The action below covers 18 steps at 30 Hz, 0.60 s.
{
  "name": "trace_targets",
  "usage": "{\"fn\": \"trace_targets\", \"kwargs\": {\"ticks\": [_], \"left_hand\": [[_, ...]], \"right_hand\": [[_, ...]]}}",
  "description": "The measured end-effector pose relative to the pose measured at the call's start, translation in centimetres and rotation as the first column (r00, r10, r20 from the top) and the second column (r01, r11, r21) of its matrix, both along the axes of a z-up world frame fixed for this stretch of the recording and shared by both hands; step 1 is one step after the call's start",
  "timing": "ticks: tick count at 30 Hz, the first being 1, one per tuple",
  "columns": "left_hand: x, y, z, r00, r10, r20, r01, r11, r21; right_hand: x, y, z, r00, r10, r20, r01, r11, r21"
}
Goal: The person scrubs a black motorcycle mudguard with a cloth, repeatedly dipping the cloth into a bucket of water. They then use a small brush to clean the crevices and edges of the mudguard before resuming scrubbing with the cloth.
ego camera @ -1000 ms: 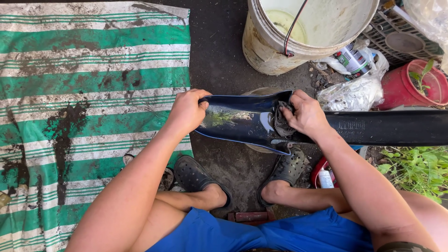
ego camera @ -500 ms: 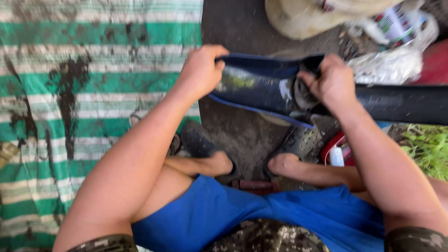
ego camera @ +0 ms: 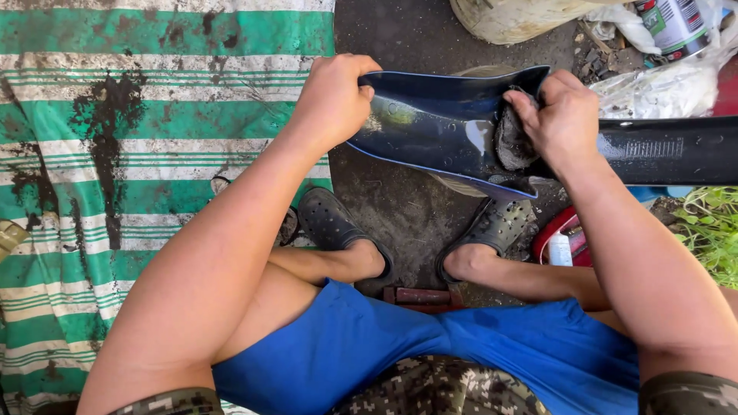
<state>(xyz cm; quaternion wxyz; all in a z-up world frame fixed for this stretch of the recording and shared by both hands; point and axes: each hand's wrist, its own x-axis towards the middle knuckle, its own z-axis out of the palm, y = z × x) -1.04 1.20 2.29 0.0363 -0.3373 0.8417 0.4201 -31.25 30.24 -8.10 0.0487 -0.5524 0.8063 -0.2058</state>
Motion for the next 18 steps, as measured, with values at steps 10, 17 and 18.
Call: {"fn": "trace_targets", "kwargs": {"ticks": [10,17,18], "left_hand": [[0.1,-0.6,2.9,0.995,0.041,0.087,-0.053,0.989,0.14],[1.0,-0.5,1.0,1.0,-0.003,-0.026,0.003,1.0,-0.002],[0.9,-0.6,2.0,0.998,-0.001,-0.069,0.0,1.0,-0.009]], "right_hand": [[0.2,-0.6,4.3,0.972,0.195,0.133,-0.216,0.961,0.174],[0.7,-0.9,7.2,0.956,0.001,0.294,-0.067,0.975,0.214],[0.9,-1.4,9.8,0.932,-0.031,0.36,-0.1,0.935,0.339]]}}
